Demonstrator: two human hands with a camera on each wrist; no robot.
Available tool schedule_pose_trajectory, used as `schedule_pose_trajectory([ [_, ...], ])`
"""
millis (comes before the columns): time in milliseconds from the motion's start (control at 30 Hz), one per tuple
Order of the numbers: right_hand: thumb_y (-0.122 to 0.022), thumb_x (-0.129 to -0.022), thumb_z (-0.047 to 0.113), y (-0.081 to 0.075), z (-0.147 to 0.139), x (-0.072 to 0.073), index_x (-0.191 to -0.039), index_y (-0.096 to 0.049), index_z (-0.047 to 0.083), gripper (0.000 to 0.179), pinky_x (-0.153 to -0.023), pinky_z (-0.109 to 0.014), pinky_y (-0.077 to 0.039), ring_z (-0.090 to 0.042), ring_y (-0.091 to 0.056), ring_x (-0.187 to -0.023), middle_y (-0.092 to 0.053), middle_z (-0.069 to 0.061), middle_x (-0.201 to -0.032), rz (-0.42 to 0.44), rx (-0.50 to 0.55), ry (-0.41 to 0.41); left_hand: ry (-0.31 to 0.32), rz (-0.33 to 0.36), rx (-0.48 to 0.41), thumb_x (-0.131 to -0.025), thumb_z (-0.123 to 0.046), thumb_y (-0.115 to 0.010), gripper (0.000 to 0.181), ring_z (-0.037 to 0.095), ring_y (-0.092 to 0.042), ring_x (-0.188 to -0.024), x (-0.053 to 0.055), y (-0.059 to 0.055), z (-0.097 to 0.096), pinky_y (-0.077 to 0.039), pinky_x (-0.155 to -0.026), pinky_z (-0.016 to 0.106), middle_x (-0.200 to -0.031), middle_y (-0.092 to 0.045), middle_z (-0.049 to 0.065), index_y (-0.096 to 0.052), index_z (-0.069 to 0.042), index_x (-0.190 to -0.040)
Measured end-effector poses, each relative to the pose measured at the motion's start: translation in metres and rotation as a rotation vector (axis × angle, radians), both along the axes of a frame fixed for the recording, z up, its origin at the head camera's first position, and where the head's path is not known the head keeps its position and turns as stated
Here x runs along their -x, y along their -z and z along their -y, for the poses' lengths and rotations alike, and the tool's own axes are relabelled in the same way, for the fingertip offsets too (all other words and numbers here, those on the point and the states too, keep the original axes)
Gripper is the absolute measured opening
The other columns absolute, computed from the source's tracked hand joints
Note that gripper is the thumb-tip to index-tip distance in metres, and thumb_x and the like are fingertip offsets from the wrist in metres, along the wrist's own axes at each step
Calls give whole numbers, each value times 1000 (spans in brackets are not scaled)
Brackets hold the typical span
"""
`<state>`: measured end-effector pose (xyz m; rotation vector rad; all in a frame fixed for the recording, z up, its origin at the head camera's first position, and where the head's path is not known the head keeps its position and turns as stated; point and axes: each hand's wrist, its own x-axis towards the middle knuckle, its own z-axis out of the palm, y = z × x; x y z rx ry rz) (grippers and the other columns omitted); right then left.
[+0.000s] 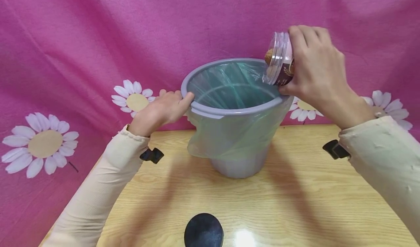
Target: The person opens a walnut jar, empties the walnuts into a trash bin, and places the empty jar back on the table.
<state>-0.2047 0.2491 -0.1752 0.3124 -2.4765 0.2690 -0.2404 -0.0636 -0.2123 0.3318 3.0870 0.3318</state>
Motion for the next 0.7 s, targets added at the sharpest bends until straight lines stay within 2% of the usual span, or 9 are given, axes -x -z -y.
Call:
schedule_pose_trajectory([
  [233,-91,-54,15,2,1,-2,-144,-31,2,109,-81,-78,-33,-44,-28,-135,-36,-25,-144,-20,-8,1,-7,4,6,-94,-52,-18,68,32,-37,-104,0,0,-2,-36,-93,47,-117,-52,19,-53,1,-118],
  [467,-92,-51,11,2,2,-1,-141,-34,2,108,-85,-77,-33,-45,-30,-133,-38,-24,-143,-45,-11,-34,-2,-17,9,-94,-51,-19,63,32,-37,-100,-1,1,-2,-36,-90,44,-111,-52,18,-53,0,-109],
  [700,-90,-52,10,2,2,-2,-143,-31,-1,109,-90,-74,-32,-46,-27,-134,-36,-26,-142,-15,-23,-43,3,-17,24,-94,-52,-19,63,31,-38,-98,-1,1,-3,-37,-88,44,-107,-52,17,-53,-1,-108],
])
